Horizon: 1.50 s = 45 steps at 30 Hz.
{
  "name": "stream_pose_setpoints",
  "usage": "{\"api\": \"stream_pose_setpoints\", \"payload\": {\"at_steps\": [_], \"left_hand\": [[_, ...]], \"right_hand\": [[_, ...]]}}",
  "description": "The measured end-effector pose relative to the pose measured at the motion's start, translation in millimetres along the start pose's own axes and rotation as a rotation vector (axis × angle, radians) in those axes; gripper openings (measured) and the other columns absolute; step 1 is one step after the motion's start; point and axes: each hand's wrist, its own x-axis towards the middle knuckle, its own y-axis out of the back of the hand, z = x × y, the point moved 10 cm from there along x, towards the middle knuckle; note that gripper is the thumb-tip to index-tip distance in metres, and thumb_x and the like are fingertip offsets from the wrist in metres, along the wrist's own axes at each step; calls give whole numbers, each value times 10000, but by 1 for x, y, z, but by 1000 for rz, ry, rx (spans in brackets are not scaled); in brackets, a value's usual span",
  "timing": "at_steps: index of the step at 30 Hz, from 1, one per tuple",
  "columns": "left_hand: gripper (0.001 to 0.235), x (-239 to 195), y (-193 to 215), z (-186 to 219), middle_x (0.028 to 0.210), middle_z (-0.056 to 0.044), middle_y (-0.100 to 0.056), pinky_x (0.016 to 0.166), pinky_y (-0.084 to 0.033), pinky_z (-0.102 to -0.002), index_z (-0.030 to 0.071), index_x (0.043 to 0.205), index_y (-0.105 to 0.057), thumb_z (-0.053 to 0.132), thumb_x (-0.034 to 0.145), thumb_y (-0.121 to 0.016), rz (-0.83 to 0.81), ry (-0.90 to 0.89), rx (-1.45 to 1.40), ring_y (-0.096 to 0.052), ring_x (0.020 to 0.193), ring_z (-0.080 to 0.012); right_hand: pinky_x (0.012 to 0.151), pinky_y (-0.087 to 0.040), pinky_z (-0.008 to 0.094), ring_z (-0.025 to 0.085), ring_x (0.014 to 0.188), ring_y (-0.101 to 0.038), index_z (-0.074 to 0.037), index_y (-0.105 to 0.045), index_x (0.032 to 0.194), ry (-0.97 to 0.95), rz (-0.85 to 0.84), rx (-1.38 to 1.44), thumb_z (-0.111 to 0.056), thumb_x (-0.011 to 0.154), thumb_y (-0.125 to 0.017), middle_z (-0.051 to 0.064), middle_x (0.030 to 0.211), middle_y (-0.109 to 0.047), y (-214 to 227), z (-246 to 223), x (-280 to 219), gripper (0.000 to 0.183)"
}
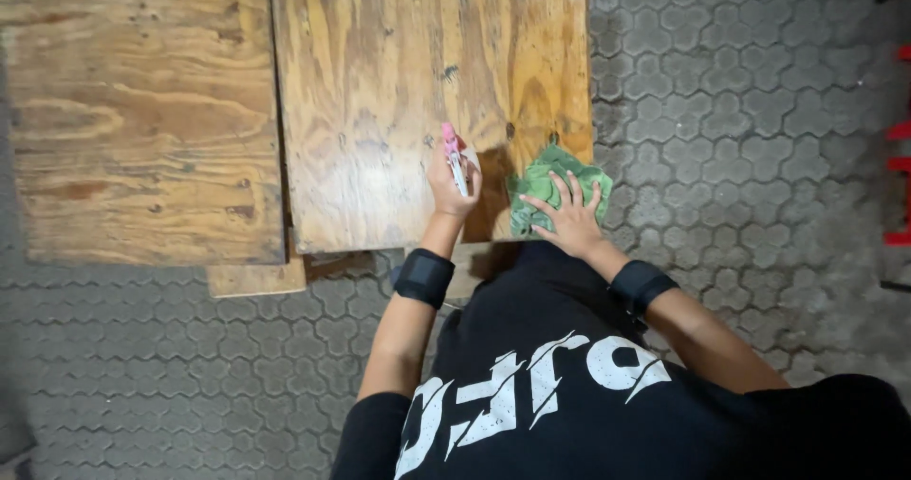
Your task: The person wipes a white plastic table with a green cloth, then walks to a wooden table and sprays it with a pink-capped spray bottle before wiping it with the same cloth. The person places the spray bottle and cloth on the wooden table at the end.
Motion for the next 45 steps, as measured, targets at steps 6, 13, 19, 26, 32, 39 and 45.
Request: {"api": "stream_pose_setpoints", "payload": {"at_steps": [6, 13, 19, 26, 32, 39, 45], "left_hand": [[317, 30, 4, 35, 853, -116, -597, 665, -538, -348, 39, 1153, -590, 54, 836, -586, 13, -143, 21, -619, 698, -259], [312, 55, -6, 7, 801, -81, -580, 672, -542, -339, 39, 1158, -605, 59, 848, -582, 27, -54, -1, -604, 653, -225], [349, 77, -11, 7, 752, -56, -553, 641, -526, -319, 11, 1129, -586, 82, 789, -613, 50, -105, -44, -597, 622, -196], [274, 98, -16, -3, 799, -69, -559, 659, -519, -296, 17, 1100, -587, 45, 828, -569, 87, -48, -10, -566, 640, -186], [300, 105, -17, -5, 801, -53, -574, 662, -520, -285, 18, 1151, -581, 49, 853, -582, 114, -37, -3, -587, 657, -165], [314, 104, -26, -26, 784, -18, -597, 669, -526, -268, 32, 1185, -595, 83, 876, -597, 105, 33, 4, -615, 656, -137], [414, 109, -35, -37, 1016, -73, -633, 657, -517, -238, -36, 1286, -533, 91, 896, -586, 162, 43, -59, -625, 684, -106]], "right_hand": [[1099, -70, 785, 415, 1519, -153, -510, -403, 1502, -6, 38, 11, -546, 866, -680, 142, 1626, -238, 8, 11, 39, 694], [1069, -72, 779, 414, 1493, -178, -505, -423, 1492, 2, 34, 1, -551, 844, -682, 159, 1609, -259, 19, 30, 106, 700], [1104, -71, 772, 412, 1491, -230, -502, -459, 1501, 15, 133, -14, -567, 849, -674, 160, 1598, -309, 37, 50, 167, 690], [1067, -62, 804, 450, 1481, -223, -463, -449, 1525, -48, 160, -2, -582, 914, -640, 190, 1598, -289, 49, 72, 237, 651], [1078, -35, 811, 447, 1503, -186, -461, -445, 1536, -125, 137, 58, -571, 911, -643, 178, 1614, -271, 50, 86, 262, 665], [1103, -20, 787, 434, 1519, -176, -471, -447, 1534, -136, 165, 73, -563, 912, -685, 159, 1632, -267, 54, 91, 267, 673], [1082, -36, 790, 438, 1490, -190, -468, -472, 1530, -140, 195, 57, -563, 897, -698, 168, 1612, -289, 62, 107, 292, 679]]}}
